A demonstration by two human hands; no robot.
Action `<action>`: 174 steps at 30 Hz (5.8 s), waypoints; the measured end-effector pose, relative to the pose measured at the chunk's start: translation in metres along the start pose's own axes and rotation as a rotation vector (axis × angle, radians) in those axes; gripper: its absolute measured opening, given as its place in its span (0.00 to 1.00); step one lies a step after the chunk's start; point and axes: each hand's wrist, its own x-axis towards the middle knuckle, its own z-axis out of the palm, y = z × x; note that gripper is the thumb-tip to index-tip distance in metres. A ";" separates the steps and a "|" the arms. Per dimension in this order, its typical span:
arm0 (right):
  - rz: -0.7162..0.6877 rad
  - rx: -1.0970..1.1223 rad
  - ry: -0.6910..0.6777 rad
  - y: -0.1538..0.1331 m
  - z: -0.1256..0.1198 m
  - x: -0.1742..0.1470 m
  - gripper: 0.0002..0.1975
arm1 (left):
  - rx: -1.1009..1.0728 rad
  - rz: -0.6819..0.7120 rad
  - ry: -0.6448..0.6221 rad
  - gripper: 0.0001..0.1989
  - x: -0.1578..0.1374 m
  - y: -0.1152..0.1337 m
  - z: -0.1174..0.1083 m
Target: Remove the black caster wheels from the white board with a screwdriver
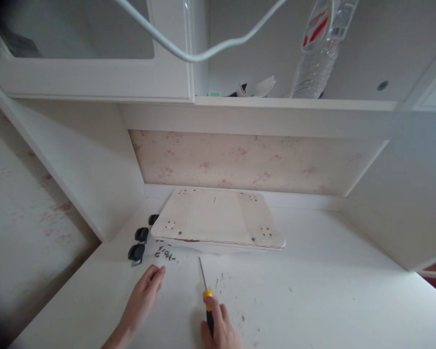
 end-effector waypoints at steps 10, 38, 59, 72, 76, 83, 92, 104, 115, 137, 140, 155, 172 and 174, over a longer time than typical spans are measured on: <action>-0.135 -0.250 -0.203 -0.109 0.016 0.054 0.28 | -0.018 -0.004 -0.011 0.21 -0.004 -0.007 0.004; 0.093 0.296 0.389 0.021 -0.066 0.090 0.23 | -0.012 0.067 -0.385 0.19 0.006 0.011 0.154; 0.072 0.244 0.249 0.016 -0.060 0.087 0.25 | -0.044 0.006 -0.443 0.18 0.011 0.006 0.147; 0.054 0.281 0.261 0.019 -0.058 0.085 0.25 | -0.062 0.003 -0.452 0.18 0.010 0.010 0.144; 0.048 0.275 0.251 0.018 -0.058 0.084 0.25 | -0.061 0.021 -0.452 0.17 0.010 0.008 0.144; 0.049 0.242 0.231 0.022 -0.055 0.088 0.26 | -0.082 0.002 -0.456 0.18 0.011 0.006 0.146; 0.038 0.245 0.240 0.023 -0.055 0.086 0.26 | -0.064 -0.010 -0.448 0.18 0.011 0.011 0.143; 0.045 0.209 0.234 0.023 -0.055 0.085 0.26 | -0.071 -0.006 -0.453 0.18 0.012 0.008 0.143; 0.037 0.235 0.247 0.021 -0.055 0.085 0.25 | -0.085 -0.008 -0.464 0.18 0.010 0.008 0.143; 0.035 0.149 0.215 0.027 -0.052 0.087 0.25 | -0.088 -0.005 -0.469 0.14 0.013 0.007 0.144; 0.031 0.156 0.209 0.024 -0.053 0.087 0.24 | -0.070 -0.008 -0.470 0.14 0.013 0.007 0.144; 0.042 0.171 0.210 0.022 -0.055 0.085 0.25 | -0.101 -0.016 -0.465 0.15 0.012 0.004 0.145; 0.031 0.138 0.215 0.017 -0.057 0.084 0.25 | -0.060 -0.007 -0.465 0.14 0.012 0.006 0.144; 0.029 0.137 0.220 0.017 -0.057 0.083 0.25 | -0.054 -0.001 -0.462 0.14 0.012 0.005 0.143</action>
